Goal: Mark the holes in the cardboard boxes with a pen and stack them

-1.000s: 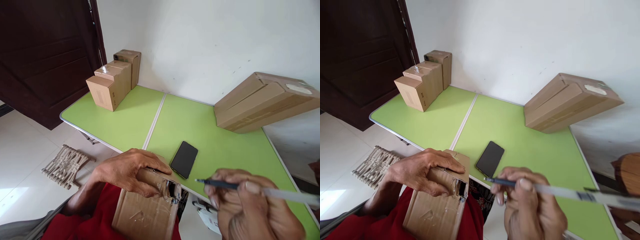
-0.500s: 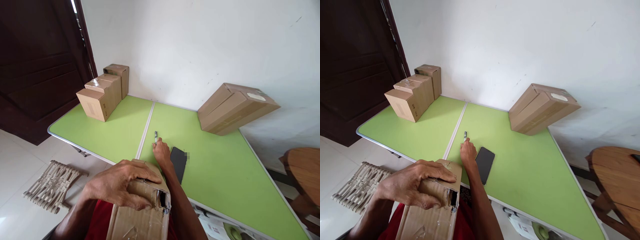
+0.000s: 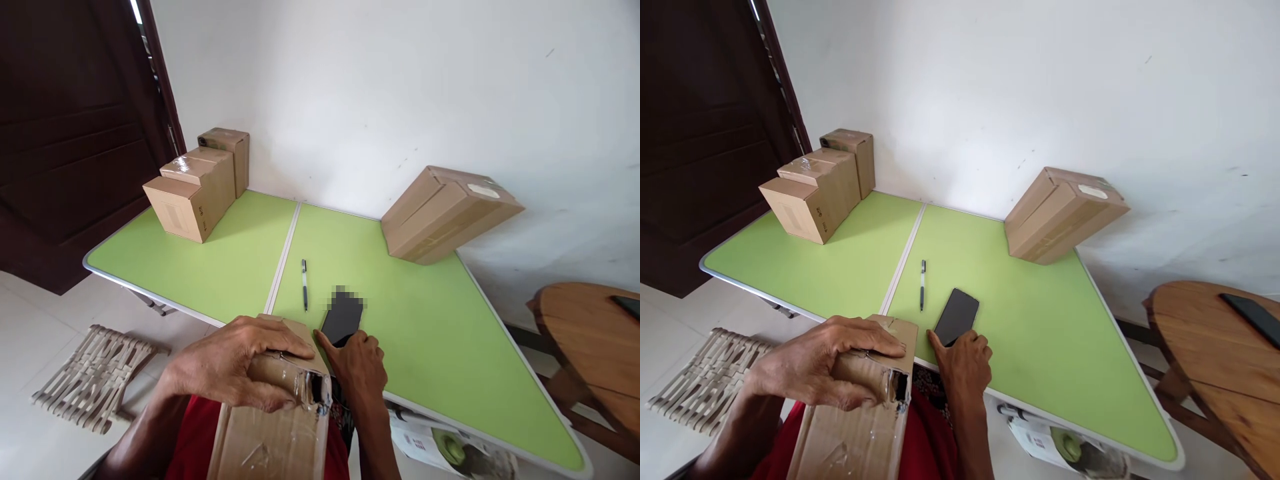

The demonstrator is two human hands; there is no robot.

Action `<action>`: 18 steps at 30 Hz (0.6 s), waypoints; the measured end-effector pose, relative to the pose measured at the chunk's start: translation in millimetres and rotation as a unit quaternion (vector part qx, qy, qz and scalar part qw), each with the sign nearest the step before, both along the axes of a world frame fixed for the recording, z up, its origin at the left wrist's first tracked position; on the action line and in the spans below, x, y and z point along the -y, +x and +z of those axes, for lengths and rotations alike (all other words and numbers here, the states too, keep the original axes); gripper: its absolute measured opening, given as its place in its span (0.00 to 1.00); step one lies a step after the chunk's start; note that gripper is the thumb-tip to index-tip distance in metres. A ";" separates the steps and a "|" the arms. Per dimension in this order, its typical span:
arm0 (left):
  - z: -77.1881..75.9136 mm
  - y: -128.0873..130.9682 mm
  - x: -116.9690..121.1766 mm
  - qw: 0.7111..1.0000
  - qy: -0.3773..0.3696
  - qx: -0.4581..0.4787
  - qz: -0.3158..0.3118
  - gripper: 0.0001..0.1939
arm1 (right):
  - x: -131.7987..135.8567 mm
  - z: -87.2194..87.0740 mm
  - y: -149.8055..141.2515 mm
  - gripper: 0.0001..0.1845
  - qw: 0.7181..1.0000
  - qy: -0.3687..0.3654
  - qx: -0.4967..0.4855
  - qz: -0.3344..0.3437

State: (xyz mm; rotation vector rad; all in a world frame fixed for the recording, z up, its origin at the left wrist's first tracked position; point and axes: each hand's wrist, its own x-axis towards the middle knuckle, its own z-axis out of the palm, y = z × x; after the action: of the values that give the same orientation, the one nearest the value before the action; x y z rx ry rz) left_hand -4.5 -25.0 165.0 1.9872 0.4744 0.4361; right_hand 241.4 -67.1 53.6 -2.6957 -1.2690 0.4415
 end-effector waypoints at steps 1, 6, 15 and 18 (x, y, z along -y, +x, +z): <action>-0.4 0.0 0.3 1.000 0.000 -0.002 0.001 0.31 | 1.0 -1.5 0.6 0.36 1.000 0.003 -0.014 -0.006; -0.9 -0.1 1.6 1.000 0.000 -0.007 0.005 0.31 | -9.5 -7.4 11.3 0.40 0.992 0.058 -0.098 -0.050; 0.2 1.0 1.0 1.000 -0.002 -0.002 0.010 0.31 | 3.1 -17.7 22.7 0.27 0.862 0.179 -0.471 -0.058; 0.9 1.6 2.0 1.000 -0.007 0.006 0.013 0.30 | 30.1 -11.5 22.5 0.27 0.755 0.205 -0.618 -0.072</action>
State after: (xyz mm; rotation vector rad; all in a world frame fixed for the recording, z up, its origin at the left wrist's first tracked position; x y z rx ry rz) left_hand -2.9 -27.0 166.0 1.9657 0.4949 0.4606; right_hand 263.9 -97.2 42.1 -1.4524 -0.5887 1.3821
